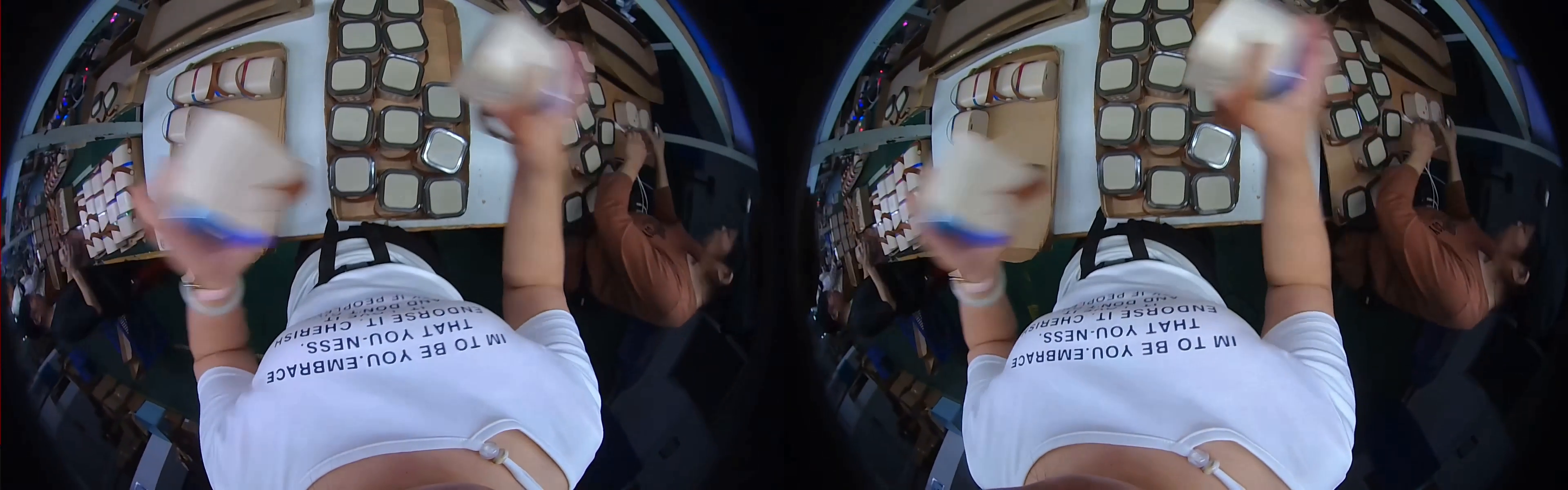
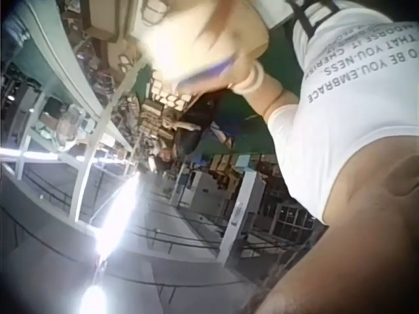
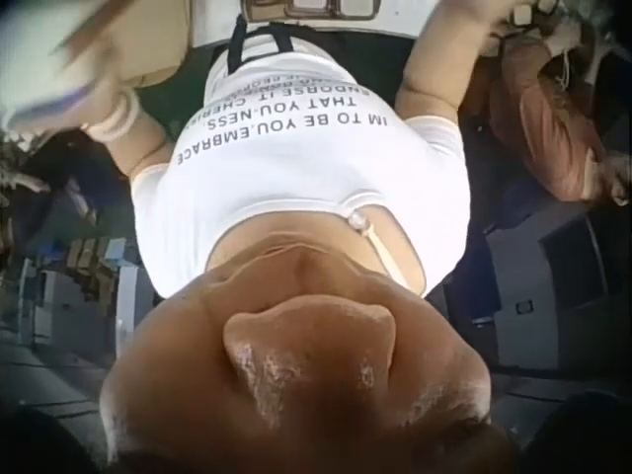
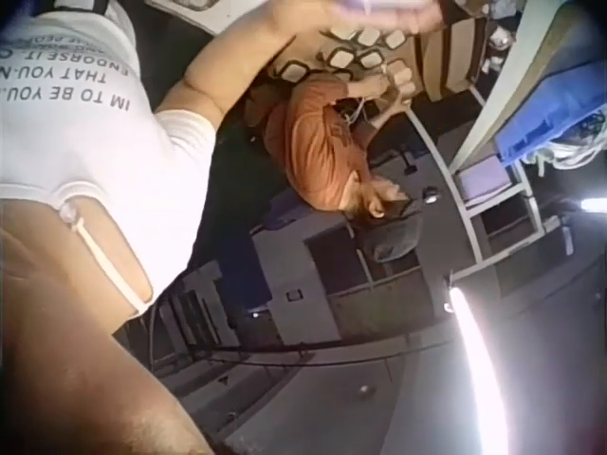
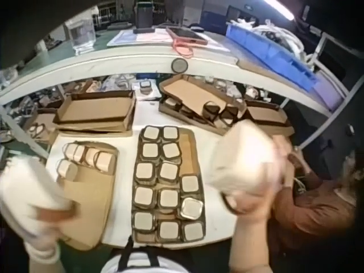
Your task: Packaging and organizing small electronic LED devices into cardboard trays on a factory production line.
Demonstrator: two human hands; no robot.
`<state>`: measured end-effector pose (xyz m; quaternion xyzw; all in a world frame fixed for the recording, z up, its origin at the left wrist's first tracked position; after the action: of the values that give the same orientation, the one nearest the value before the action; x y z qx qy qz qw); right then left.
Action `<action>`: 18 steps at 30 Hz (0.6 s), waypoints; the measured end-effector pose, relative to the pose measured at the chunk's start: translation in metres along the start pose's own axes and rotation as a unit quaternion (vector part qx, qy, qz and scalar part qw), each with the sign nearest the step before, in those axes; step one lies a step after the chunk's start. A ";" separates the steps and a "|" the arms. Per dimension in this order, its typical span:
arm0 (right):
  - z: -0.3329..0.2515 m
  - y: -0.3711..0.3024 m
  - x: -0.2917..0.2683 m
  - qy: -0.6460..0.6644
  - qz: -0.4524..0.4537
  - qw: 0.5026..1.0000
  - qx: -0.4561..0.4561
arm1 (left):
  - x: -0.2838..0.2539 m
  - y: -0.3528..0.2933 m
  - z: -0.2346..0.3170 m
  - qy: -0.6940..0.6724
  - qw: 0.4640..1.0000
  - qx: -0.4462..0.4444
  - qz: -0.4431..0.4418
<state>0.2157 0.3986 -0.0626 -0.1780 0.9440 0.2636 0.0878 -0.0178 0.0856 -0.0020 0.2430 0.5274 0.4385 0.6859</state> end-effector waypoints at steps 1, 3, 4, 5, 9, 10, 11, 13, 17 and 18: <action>0.020 0.004 0.033 0.111 -0.007 0.989 0.094 | 0.013 -0.010 0.017 0.167 0.950 0.192 -0.179; 0.114 0.001 0.054 -0.052 0.010 0.978 0.202 | 0.031 -0.019 0.041 0.057 0.973 0.035 -0.222; 0.134 0.004 0.057 -0.156 0.027 0.976 0.148 | 0.034 -0.033 0.049 -0.053 0.970 -0.150 -0.184; 0.146 0.011 0.064 -0.147 0.025 0.978 0.147 | 0.039 -0.045 0.055 -0.161 0.922 -0.327 -0.132; 0.172 0.019 0.082 -0.329 -0.023 0.940 0.084 | 0.046 -0.050 0.066 0.005 0.958 -0.213 -0.194; 0.174 0.019 0.088 -0.387 -0.094 0.917 0.033 | 0.050 -0.048 0.068 0.031 0.962 -0.167 -0.215; 0.176 0.018 0.093 -0.442 -0.162 0.882 -0.018 | 0.056 -0.047 0.069 0.034 0.962 -0.164 -0.217; 0.179 0.020 0.098 -0.438 -0.181 0.880 -0.032 | 0.068 -0.047 0.067 0.004 0.954 -0.220 -0.205; 0.181 0.021 0.095 -0.424 -0.245 0.871 -0.043 | 0.114 -0.035 0.053 -0.061 0.940 -0.284 -0.179; 0.179 0.022 0.094 -0.411 -0.253 0.875 -0.049 | 0.128 -0.026 0.049 -0.087 0.940 -0.277 -0.179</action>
<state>0.1332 0.4841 -0.2283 -0.2906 0.7316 0.3275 0.5226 0.0452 0.1884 -0.0721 -0.0175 0.3582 0.4138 0.8368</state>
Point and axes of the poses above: each hand's wrist, its own y-axis towards the middle knuckle, its own x-axis out of the palm, z = x × y, the point moved 2 cm from there along y, towards the middle knuckle, and after that the axes turned 3 degrees about z, right-handed, at the moved point
